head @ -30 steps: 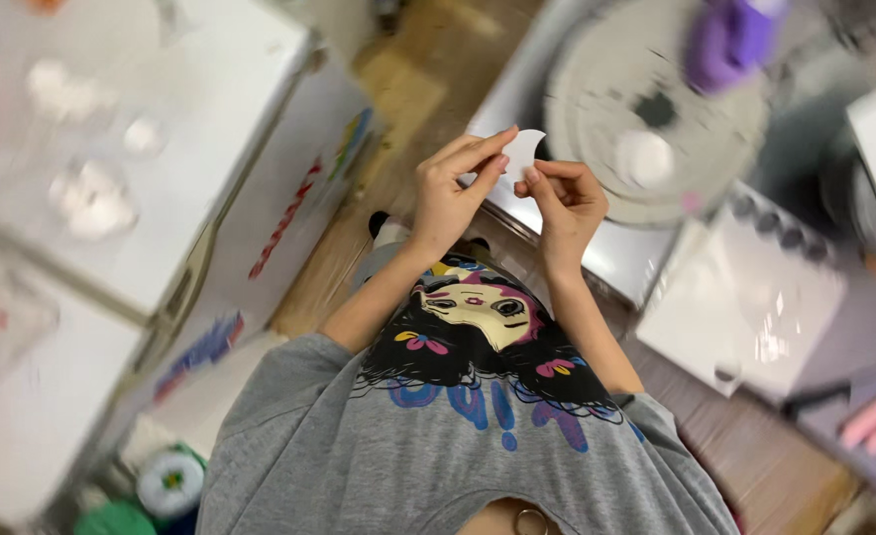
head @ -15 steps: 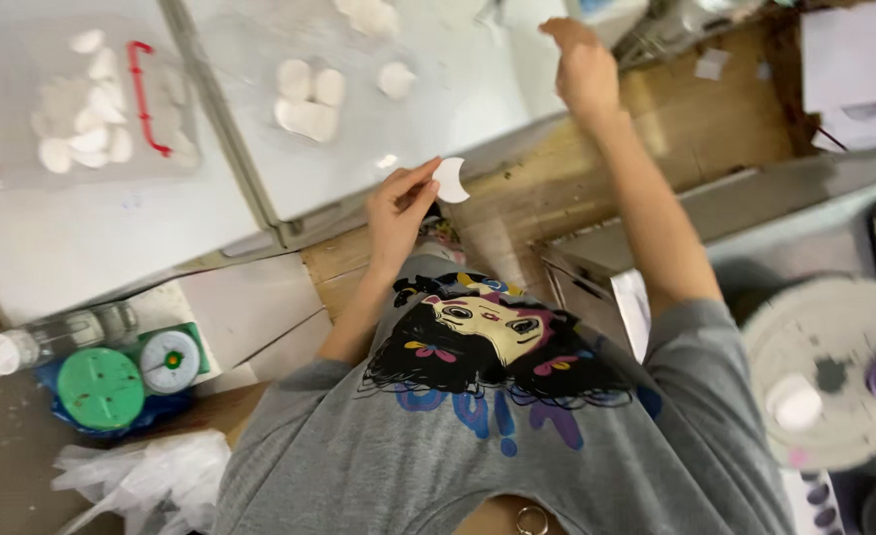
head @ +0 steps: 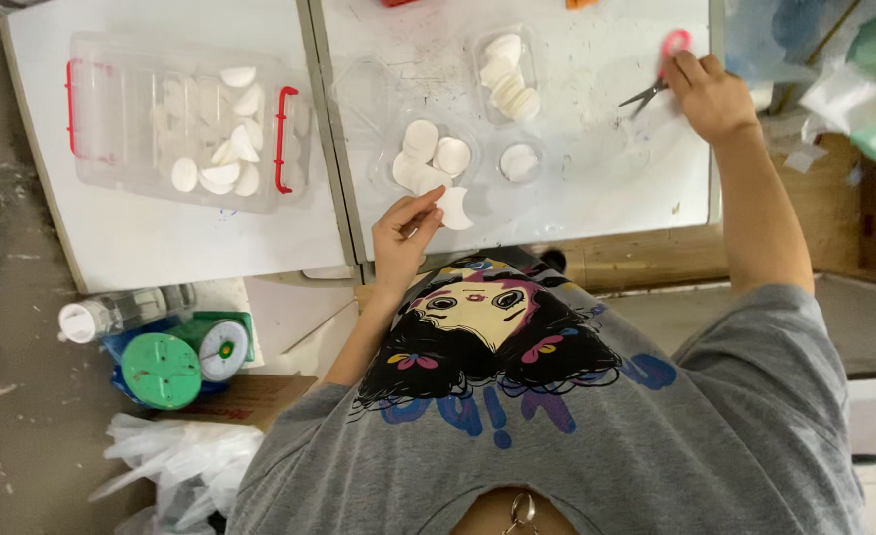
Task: The person uses a purple handheld hole punch to cut circular shapes from white sheets placed on a round tray. They remove the cut circles, trim edges with scissors, and place the pieces into a clear plastic container.
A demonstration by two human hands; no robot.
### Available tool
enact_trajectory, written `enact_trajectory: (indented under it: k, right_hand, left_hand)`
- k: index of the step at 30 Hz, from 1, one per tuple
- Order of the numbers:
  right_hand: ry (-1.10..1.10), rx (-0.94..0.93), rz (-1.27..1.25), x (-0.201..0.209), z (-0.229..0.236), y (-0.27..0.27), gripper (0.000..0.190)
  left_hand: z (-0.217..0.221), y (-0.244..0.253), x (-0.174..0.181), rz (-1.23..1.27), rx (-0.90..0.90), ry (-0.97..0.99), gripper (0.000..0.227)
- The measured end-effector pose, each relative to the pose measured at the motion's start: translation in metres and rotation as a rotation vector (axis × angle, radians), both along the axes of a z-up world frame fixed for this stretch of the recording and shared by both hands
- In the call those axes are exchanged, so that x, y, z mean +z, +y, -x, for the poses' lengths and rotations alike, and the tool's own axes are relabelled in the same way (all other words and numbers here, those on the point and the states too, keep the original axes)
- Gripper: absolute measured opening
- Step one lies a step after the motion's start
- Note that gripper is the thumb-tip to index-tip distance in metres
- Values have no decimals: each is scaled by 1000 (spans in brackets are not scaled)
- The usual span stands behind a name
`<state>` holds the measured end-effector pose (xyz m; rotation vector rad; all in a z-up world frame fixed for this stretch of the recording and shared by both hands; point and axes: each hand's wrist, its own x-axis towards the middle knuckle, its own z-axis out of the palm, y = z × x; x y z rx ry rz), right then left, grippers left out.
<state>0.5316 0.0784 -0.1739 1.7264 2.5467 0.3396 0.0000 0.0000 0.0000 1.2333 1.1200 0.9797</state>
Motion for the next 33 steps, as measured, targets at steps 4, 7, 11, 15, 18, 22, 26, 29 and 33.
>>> enact_trajectory:
  k: [4, 7, 11, 15, 18, 22, 26, 29, 33]
  right_hand:
    - [-172, 49, -15, 13, 1, 13, 19]
    - [-254, 135, -108, 23, 6, 24, 12]
    - [-140, 150, -44, 53, 24, 23, 11]
    - [355, -172, 235, 85, 59, 9, 16]
    - [1030, -557, 413, 100, 91, -23, 31]
    - [2219, -720, 870, 117, 120, -74, 52]
    - [2397, -752, 738, 122, 168, -128, 59]
    - [2294, -454, 451, 127, 187, -149, 54]
    - [2164, -386, 261, 138, 188, -154, 63]
  left_hand:
    - [-15, 7, -2, -19, 14, -18, 32]
    - [-34, 12, -5, -25, 20, -35, 31]
    - [-63, 28, -7, -23, 24, -19, 32]
    - [-91, 54, -14, -84, 21, -34, 33]
    - [-115, 76, -19, -90, -3, -161, 31]
    - [-148, 104, -20, -131, -51, -163, 31]
    - [-181, 121, -19, -136, -148, -230, 30]
    - [-199, 122, -15, -130, -221, -256, 30]
    - [-214, 115, -8, -128, -297, -241, 30]
